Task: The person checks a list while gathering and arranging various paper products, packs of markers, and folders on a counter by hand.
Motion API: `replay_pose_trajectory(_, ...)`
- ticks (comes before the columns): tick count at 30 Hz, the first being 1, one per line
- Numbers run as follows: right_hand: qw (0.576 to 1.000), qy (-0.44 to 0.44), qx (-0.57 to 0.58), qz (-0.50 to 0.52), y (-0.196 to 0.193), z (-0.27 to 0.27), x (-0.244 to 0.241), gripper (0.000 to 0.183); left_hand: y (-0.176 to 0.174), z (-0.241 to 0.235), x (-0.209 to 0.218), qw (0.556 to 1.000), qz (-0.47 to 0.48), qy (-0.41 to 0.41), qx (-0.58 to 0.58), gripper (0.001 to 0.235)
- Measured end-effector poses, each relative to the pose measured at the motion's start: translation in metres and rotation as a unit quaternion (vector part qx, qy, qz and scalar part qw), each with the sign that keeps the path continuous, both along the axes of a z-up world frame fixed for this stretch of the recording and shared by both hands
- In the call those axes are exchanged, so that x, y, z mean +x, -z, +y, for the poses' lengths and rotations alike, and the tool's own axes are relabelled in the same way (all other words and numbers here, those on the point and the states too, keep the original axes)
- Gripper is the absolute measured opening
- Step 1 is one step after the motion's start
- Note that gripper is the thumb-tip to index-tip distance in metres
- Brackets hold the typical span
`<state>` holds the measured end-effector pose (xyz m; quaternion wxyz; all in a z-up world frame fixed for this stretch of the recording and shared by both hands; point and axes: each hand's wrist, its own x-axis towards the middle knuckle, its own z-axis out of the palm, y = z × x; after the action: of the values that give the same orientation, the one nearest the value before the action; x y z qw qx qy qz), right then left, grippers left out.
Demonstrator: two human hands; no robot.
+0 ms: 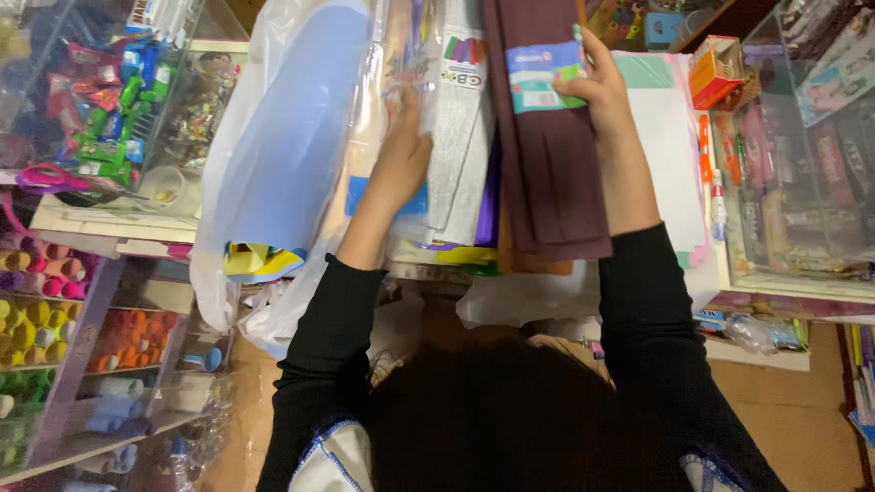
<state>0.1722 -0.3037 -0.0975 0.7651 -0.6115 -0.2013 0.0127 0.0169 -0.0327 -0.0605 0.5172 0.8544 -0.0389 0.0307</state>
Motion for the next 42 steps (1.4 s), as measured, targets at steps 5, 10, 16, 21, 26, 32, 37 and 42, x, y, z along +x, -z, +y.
replay_pose_trajectory(5, 0.996, 0.073, -0.039, 0.036, 0.056, -0.077, -0.005, 0.077, -0.004, -0.022, -0.009, 0.986, 0.059, 0.026, 0.154, 0.078)
replay_pose_trajectory(10, 0.989, 0.096, -0.006, 0.11, 0.089, -0.131, -0.008, 0.079, -0.022, -0.025, -0.037, 0.975, 0.01, 0.029, 0.22, 0.079)
replay_pose_trajectory(16, 0.968, 0.119, -0.121, 0.187, 0.089, -0.147, -0.033, 0.076, -0.073, -0.022, -0.106, 0.994, -0.106, 0.025, 0.032, 0.047)
replay_pose_trajectory(21, 0.978, 0.109, -0.162, 0.071, 0.093, -0.151, -0.034, 0.066, -0.079, -0.012, -0.143, 0.97, -0.201, 0.006, 0.134, 0.062)
replay_pose_trajectory(26, 0.932, 0.23, -0.275, -0.051, 0.125, -0.176, -0.018, 0.055, -0.029, 0.013, -0.136, 0.926, -0.059, 0.091, 0.361, 0.099)
replay_pose_trajectory(32, 0.903, 0.188, -0.374, -0.095, 0.069, -0.165, -0.077, 0.047, -0.005, 0.028, -0.138, 0.932, -0.067, 0.03, 0.354, 0.085)
replay_pose_trajectory(37, 0.918, 0.125, -0.369, -0.073, -0.017, -0.087, -0.187, 0.051, -0.014, 0.021, -0.144, 0.947, -0.122, -0.017, 0.296, 0.035)
replay_pose_trajectory(42, 0.99, -0.071, -0.123, -0.023, 0.012, -0.011, -0.2, 0.061, -0.001, 0.03, -0.128, 0.932, -0.264, -0.182, 0.169, 0.044)
